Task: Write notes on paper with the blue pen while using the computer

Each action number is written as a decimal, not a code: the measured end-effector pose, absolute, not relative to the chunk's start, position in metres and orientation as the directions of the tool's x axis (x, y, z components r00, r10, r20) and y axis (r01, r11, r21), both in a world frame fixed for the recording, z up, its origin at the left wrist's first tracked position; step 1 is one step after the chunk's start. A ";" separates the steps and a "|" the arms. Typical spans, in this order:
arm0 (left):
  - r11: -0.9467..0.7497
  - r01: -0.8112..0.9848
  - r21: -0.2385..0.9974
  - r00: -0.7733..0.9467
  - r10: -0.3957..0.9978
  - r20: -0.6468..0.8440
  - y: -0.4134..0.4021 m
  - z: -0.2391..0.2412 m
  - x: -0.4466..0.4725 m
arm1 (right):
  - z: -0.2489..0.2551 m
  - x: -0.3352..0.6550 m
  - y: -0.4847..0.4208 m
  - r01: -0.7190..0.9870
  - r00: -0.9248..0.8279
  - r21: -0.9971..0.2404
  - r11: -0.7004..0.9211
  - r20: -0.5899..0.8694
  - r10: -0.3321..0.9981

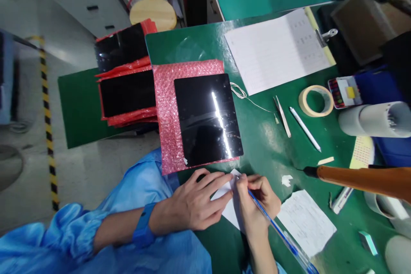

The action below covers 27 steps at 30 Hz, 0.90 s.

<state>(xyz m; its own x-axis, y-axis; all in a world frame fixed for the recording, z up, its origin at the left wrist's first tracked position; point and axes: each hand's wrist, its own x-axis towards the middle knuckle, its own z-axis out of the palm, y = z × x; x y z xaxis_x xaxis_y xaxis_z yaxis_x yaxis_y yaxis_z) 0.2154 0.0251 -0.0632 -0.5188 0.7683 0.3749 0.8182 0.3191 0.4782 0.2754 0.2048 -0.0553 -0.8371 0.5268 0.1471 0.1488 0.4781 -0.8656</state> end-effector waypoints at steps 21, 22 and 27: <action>0.329 0.805 0.493 -0.560 0.695 0.451 0.025 -0.064 0.230 | -0.056 0.271 0.204 0.220 -0.805 -0.906 0.361 0.040 0.592; 0.318 0.809 0.495 -0.563 0.661 0.495 0.023 -0.070 0.233 | -0.057 0.272 0.202 0.220 -0.799 -0.901 0.373 0.054 0.599; -0.016 0.924 0.383 -0.307 0.569 0.763 0.074 -0.127 0.186 | -0.063 0.283 0.200 0.288 -0.831 -0.789 0.543 0.076 0.551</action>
